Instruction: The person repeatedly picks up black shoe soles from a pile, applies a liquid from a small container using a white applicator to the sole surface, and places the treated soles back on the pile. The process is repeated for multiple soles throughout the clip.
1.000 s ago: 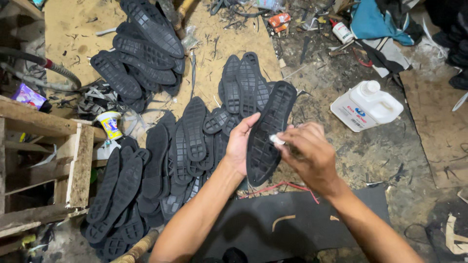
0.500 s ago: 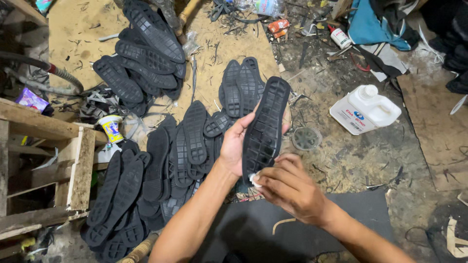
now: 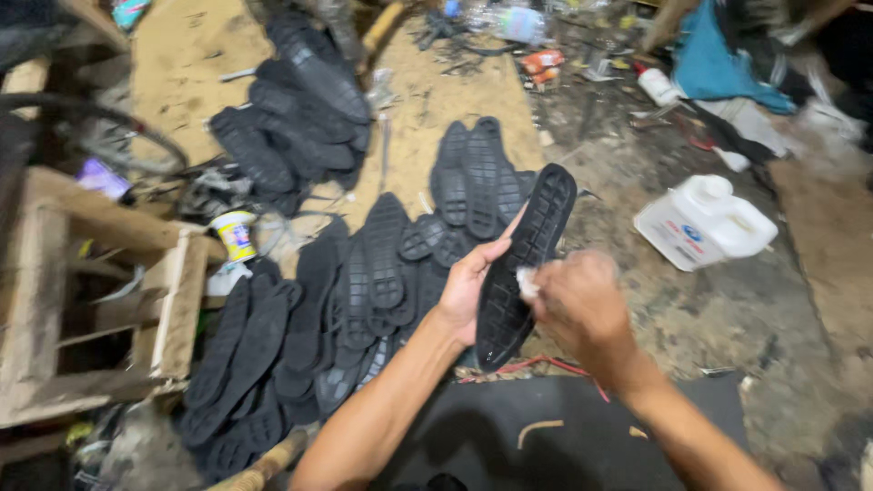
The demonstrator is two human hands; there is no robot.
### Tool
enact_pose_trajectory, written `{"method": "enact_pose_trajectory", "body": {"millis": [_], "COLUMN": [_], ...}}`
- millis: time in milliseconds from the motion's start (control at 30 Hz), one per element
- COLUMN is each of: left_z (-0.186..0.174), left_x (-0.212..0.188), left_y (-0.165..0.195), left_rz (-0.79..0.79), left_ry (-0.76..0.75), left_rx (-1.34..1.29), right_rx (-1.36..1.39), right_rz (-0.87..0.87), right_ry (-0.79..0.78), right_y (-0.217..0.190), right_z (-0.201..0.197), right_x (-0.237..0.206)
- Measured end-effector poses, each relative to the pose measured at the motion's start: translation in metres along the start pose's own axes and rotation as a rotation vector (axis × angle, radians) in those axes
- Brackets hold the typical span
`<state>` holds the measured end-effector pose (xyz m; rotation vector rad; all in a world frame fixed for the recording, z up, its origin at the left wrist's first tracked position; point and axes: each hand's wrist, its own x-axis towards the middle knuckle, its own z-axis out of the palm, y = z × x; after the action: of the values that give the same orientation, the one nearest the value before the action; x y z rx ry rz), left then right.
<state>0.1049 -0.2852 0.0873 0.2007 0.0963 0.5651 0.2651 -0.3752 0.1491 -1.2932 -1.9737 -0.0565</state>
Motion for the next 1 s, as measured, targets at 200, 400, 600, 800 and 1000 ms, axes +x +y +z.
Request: {"method": "enact_pose_trajectory", "body": {"millis": [200, 400, 600, 800, 1000], "left_z": [-0.035, -0.051, -0.062, -0.111, -0.116], "left_x": [-0.008, -0.013, 0.054, 0.109, 0.110], "left_y": [0.034, 0.160, 0.334, 0.157, 0.026], "left_rz": [0.117, 0.596, 1.101, 0.769, 0.399], "left_ry": [0.131, 0.352, 0.880, 0.855, 0.827], "left_rx": [-0.248, 0.127, 0.600, 2.059, 2.306], "right_rx": [0.279, 0.159, 0.147, 0.213, 0.467], "right_rz": [0.031, 0.283, 0.494, 0.611, 0.666], "right_ry": [-0.132, -0.037, -0.045, 0.033, 0.202], "right_y": [-0.041, -0.023, -0.015, 0.006, 0.039], "right_z": [0.014, -0.018, -0.023, -0.022, -0.010], "right_x": [-0.010, -0.006, -0.003, -0.008, -0.028]}}
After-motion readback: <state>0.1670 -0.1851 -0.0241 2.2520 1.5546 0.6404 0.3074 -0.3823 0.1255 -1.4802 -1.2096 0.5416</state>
